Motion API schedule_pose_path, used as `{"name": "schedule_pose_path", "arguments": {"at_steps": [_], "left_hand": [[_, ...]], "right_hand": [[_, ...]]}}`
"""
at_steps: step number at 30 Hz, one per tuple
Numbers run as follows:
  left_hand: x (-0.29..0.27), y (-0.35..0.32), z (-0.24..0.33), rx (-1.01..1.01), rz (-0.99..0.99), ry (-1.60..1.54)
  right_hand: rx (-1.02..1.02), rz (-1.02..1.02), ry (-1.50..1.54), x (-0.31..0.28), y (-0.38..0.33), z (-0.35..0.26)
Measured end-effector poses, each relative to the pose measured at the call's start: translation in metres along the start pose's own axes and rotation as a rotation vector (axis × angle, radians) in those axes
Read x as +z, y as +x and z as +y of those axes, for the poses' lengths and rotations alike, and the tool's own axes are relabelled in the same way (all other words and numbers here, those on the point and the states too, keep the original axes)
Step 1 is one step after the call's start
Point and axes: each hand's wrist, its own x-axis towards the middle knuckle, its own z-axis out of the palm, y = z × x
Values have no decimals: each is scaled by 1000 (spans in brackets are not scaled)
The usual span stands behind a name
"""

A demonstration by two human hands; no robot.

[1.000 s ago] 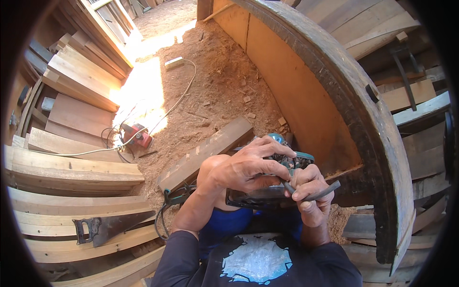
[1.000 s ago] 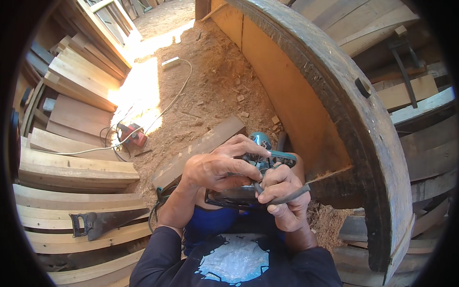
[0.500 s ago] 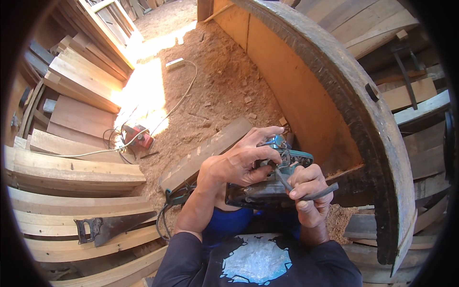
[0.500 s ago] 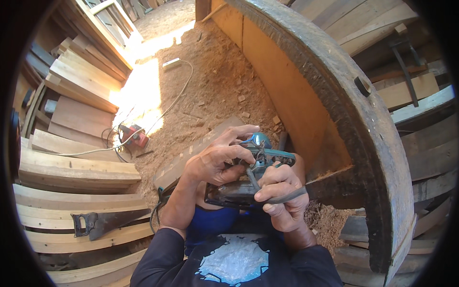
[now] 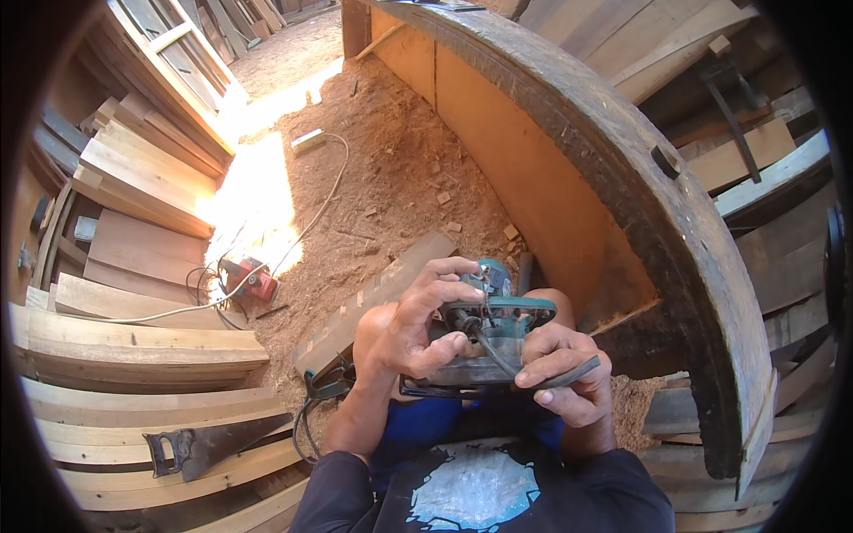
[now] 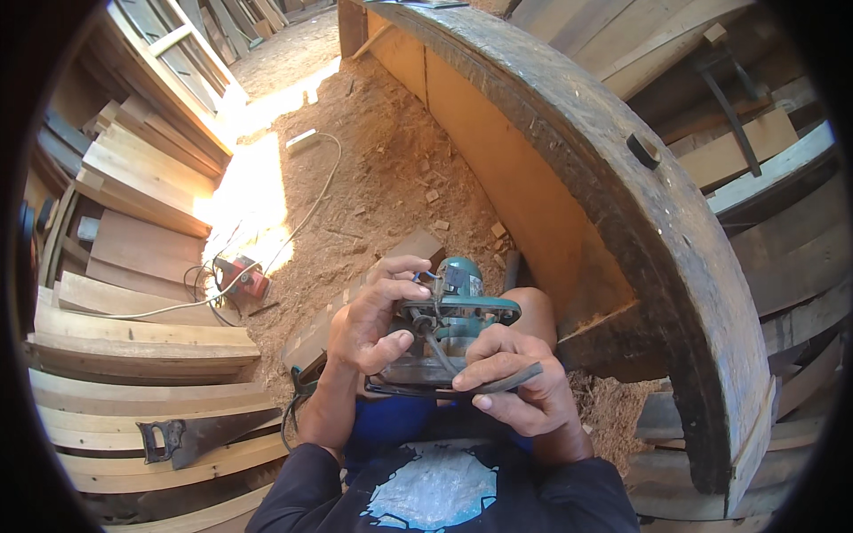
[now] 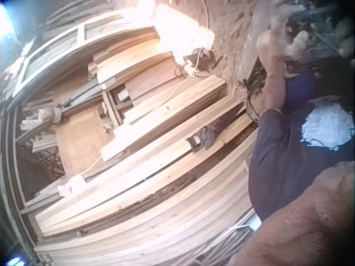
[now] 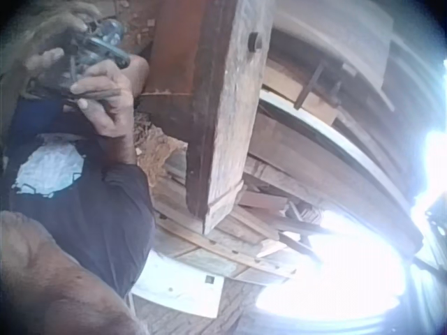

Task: The person repairs a circular saw by stripping and connecting electrical wires using their hands and a hammer.

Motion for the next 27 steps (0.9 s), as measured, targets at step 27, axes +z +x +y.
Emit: {"name": "schedule_pose_path", "arguments": {"at_steps": [27], "left_hand": [[26,-17,-10,-87,281,-400]], "right_hand": [[300,-109,-469,-16,56,42]]}}
